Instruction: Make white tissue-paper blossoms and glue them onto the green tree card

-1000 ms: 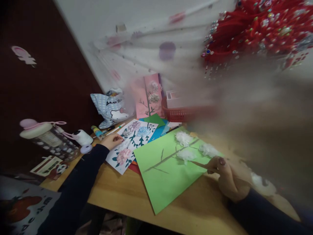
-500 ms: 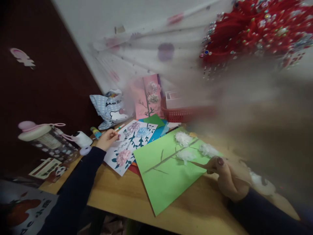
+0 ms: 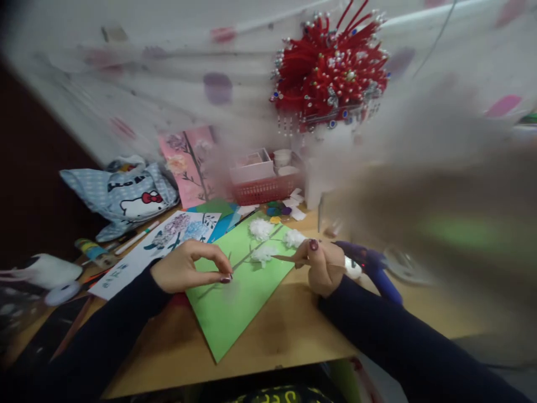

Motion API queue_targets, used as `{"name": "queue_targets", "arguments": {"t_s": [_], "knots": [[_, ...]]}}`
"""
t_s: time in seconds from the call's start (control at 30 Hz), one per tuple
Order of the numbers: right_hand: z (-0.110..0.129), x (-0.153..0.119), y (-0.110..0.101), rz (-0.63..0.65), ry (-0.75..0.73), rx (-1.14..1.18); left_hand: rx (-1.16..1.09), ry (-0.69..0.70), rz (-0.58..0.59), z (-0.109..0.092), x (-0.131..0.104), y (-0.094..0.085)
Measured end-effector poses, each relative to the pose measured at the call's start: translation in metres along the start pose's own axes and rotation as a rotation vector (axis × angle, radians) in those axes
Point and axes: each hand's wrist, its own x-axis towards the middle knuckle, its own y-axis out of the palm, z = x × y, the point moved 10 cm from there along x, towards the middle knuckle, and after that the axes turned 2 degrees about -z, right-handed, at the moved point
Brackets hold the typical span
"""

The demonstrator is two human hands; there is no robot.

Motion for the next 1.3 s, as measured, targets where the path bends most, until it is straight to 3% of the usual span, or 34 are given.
{"name": "queue_targets", "arguments": {"t_s": [0.17,0.37,0.53,0.67,0.83,1.07,1.2,1.3], "knots": [[-0.010,0.000,-0.009,-0.080,0.081,0.111,0.034,0.085,0.053,-0.003,0.032,0.025],[0.002,0.002,-0.003,0.030,0.020,0.080,0.104,0.100,0.037,0.009,0.058,0.039],[0.016,0.000,0.010,0.108,-0.126,0.000,0.230,0.084,-0.030,0.018,0.067,0.048],[0.021,-0.001,0.021,0.125,-0.206,-0.066,0.307,0.083,-0.139,0.020,0.070,0.044],[0.025,-0.004,0.031,0.167,-0.312,-0.139,0.321,0.059,-0.176,0.027,0.071,0.041],[0.017,-0.002,0.040,0.212,-0.269,-0.184,0.280,0.035,-0.184,0.034,0.072,0.041],[0.016,-0.002,0.045,0.240,-0.257,-0.198,0.364,0.040,-0.215,0.033,0.068,0.028],[0.013,-0.002,0.047,0.257,-0.232,-0.226,0.475,0.011,-0.215,0.043,0.059,0.018]]}}
